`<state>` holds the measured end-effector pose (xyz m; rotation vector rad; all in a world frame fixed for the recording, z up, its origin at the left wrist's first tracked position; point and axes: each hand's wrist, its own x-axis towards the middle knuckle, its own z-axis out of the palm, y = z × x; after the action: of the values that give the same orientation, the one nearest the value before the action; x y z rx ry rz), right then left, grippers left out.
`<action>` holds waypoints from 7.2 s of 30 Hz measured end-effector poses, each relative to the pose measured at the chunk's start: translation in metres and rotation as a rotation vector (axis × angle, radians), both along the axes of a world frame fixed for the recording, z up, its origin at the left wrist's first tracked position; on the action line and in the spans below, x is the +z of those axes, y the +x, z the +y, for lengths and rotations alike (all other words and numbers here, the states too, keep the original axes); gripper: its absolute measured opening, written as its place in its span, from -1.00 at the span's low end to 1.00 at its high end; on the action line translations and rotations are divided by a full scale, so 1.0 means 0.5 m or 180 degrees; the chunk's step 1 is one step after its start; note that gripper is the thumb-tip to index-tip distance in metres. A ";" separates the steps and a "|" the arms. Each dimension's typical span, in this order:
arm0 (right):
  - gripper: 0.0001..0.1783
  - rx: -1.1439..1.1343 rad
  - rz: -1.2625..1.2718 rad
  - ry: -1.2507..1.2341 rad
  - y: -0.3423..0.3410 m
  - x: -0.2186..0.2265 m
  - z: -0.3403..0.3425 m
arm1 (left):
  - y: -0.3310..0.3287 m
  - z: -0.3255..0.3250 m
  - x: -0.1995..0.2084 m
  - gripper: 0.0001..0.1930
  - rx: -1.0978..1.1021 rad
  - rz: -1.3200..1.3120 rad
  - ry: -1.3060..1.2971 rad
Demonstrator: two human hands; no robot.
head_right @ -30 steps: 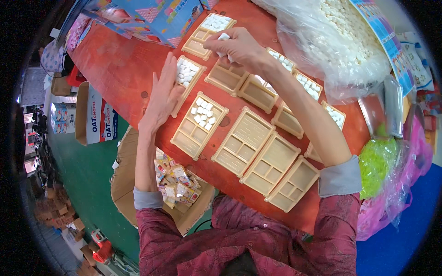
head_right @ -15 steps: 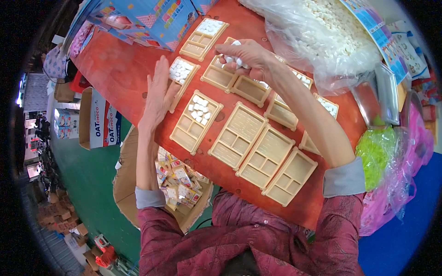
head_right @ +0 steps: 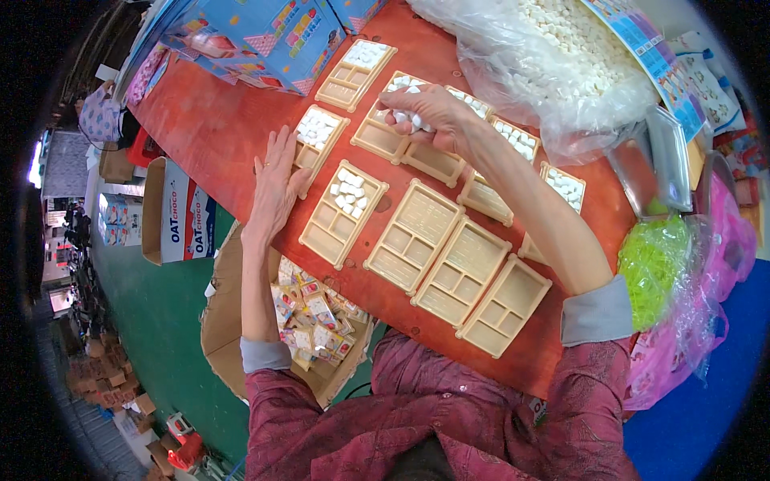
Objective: Placing small white plastic pieces into yellow component trays as part of toy assembly.
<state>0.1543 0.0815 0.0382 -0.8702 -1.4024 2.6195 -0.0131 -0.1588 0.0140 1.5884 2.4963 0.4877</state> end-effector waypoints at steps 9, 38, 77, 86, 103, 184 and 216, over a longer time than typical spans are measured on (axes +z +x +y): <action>-0.71 0.0017 0.0053 -0.0204 0.008 0.005 0.010 | 0.025 0.002 0.022 -0.39 0.0028 -0.0175 0.0086; -0.64 0.0759 0.0185 -0.0410 -0.145 0.000 -0.066 | -0.017 0.028 0.017 -0.68 -0.0013 -0.0816 0.1699; -0.74 0.0458 -0.0128 -0.0154 -0.127 0.008 -0.067 | -0.087 0.083 -0.021 -0.85 0.0375 -0.0155 0.1498; -0.73 0.0442 -0.0172 -0.0057 -0.119 -0.008 -0.060 | -0.068 0.087 -0.020 -0.88 0.0711 -0.0485 0.1638; -0.73 0.0421 -0.0175 -0.0148 -0.114 -0.011 -0.053 | -0.079 0.107 -0.011 -0.89 0.1325 -0.1319 0.1218; -0.69 -0.0583 0.0316 -0.0723 0.177 0.044 0.001 | 0.333 -0.141 0.002 -0.31 0.0026 -0.0078 0.0741; -0.76 -0.0142 0.0401 -0.0680 0.189 -0.004 -0.173 | 0.226 -0.111 -0.085 -0.24 0.0961 0.0409 0.1003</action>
<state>0.2485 -0.0050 0.0361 -0.7298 -1.0770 2.7717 0.0998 -0.2143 -0.0284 1.3741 2.8927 0.8834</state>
